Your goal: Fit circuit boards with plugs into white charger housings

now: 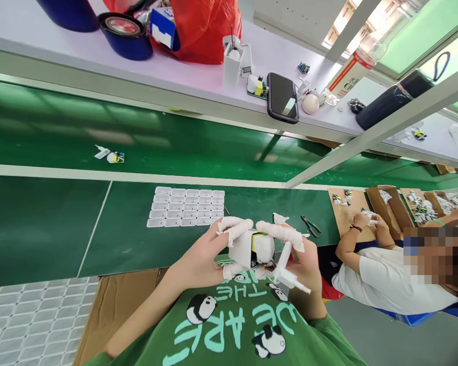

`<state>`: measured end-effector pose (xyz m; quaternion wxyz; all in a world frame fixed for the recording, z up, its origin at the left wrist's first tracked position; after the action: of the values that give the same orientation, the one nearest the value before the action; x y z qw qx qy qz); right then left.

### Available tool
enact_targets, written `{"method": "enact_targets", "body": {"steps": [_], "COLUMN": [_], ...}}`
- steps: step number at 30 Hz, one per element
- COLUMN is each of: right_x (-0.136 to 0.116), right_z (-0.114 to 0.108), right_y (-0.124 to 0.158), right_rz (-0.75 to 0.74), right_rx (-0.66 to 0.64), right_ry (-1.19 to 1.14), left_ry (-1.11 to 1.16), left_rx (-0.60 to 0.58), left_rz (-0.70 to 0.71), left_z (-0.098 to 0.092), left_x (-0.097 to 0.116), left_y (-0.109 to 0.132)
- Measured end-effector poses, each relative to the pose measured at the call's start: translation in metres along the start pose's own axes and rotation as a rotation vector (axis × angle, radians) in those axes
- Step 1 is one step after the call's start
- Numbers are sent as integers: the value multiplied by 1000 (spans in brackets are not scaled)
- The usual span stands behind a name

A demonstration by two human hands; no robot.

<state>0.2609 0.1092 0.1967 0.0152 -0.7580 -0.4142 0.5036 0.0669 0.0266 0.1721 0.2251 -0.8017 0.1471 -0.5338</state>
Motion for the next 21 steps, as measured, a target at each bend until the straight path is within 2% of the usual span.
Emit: {"method": "enact_targets", "body": {"steps": [4, 7, 10, 12, 14, 16, 18, 21], "right_x": [-7, -6, 4, 19, 41, 67, 97, 143], "right_z": [1, 2, 5, 8, 12, 19, 31, 56], "right_y": [-11, -17, -13, -5, 9, 28, 50, 84], "right_rz": [-1, -47, -83, -25, 98, 216, 296, 380], "right_rx": [-129, -277, -378, -385, -331, -243, -157, -64], "right_ry": [-87, -137, -111, -73, -21, 29, 67, 99], "left_ry": [86, 343, 628, 644, 510, 281, -11, -352], "left_rx": [-33, -107, -231, -304, -294, -211, -179, -242], "left_rz": [-63, -190, -292, -348, -410, -436, -368, -217], "left_z": [7, 21, 37, 42, 43, 42, 48, 75], "left_x": [-14, -32, -45, -52, -61, -70, -78, -93], "left_y": [7, 14, 19, 21, 22, 22, 21, 21]}}
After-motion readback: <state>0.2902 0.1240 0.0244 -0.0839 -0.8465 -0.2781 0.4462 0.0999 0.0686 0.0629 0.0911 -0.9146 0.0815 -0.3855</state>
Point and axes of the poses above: each hand's wrist, its own y-axis away from the middle knuckle, its own z-axis out of the palm, x = y × z, the point moved 4 cm from there along -y, towards the middle knuckle, and after that the axes turned 6 degrees about x, right-handed, at the moved point
